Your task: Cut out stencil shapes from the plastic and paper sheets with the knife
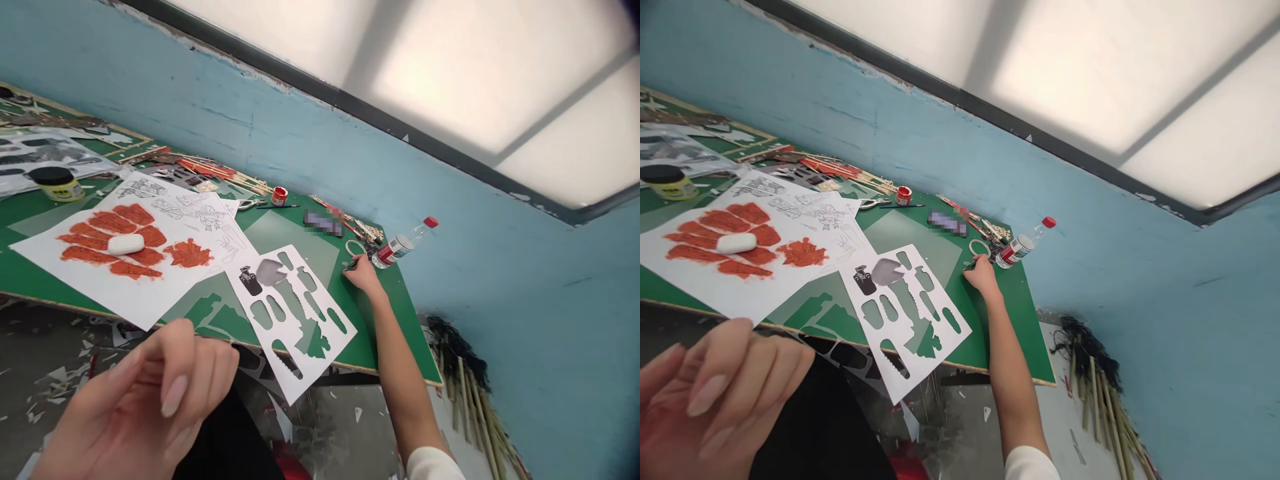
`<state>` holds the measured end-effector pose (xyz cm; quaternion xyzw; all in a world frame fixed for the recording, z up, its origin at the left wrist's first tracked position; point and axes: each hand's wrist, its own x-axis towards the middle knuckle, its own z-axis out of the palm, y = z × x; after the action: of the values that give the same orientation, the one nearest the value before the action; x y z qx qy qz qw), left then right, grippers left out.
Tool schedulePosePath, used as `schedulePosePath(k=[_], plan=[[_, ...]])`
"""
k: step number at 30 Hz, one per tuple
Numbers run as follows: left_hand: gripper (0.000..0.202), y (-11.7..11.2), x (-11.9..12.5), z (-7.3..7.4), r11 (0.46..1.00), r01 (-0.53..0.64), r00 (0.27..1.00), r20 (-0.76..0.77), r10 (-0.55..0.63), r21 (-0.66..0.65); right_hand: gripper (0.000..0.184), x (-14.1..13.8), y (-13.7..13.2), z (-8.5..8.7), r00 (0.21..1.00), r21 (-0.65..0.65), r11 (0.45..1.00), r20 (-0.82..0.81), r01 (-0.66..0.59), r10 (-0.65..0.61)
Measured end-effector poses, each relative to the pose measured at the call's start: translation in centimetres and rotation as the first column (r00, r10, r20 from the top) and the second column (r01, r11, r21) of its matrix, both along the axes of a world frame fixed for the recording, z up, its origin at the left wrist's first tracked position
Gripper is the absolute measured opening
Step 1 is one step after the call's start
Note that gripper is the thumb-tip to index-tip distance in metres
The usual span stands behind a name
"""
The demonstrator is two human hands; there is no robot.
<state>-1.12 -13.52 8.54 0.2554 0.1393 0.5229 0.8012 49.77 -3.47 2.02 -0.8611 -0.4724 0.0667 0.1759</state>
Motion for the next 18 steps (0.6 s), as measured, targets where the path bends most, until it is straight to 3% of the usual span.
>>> schedulePosePath(k=[3, 5, 10, 18], plan=[[0.044, 1.1, 1.8, 3.2, 0.997, 0.005, 1.000, 0.029, -0.008, 0.081, 0.043, -0.2, 0.0, 0.3, 1.000, 0.082, 0.997, 0.030, -0.004, 0.002], [0.043, 1.8, 2.3, 4.1, 0.992, 0.015, 1.000, 0.008, -0.016, 0.128, 0.043, -0.1, 0.0, 0.7, 0.999, 0.146, 0.989, 0.050, -0.004, -0.003], [0.044, 2.5, 2.7, 4.2, 0.990, -0.011, 1.000, -0.018, 0.014, 0.138, 0.044, 0.0, -0.2, 1.1, 0.994, 0.210, 0.975, 0.093, -0.076, 0.058], [0.043, 2.7, 2.7, 3.5, 0.996, -0.007, 0.999, -0.039, 0.011, 0.089, 0.044, -0.4, -0.1, 0.4, 0.961, 0.078, 0.969, 0.170, -0.235, 0.220]])
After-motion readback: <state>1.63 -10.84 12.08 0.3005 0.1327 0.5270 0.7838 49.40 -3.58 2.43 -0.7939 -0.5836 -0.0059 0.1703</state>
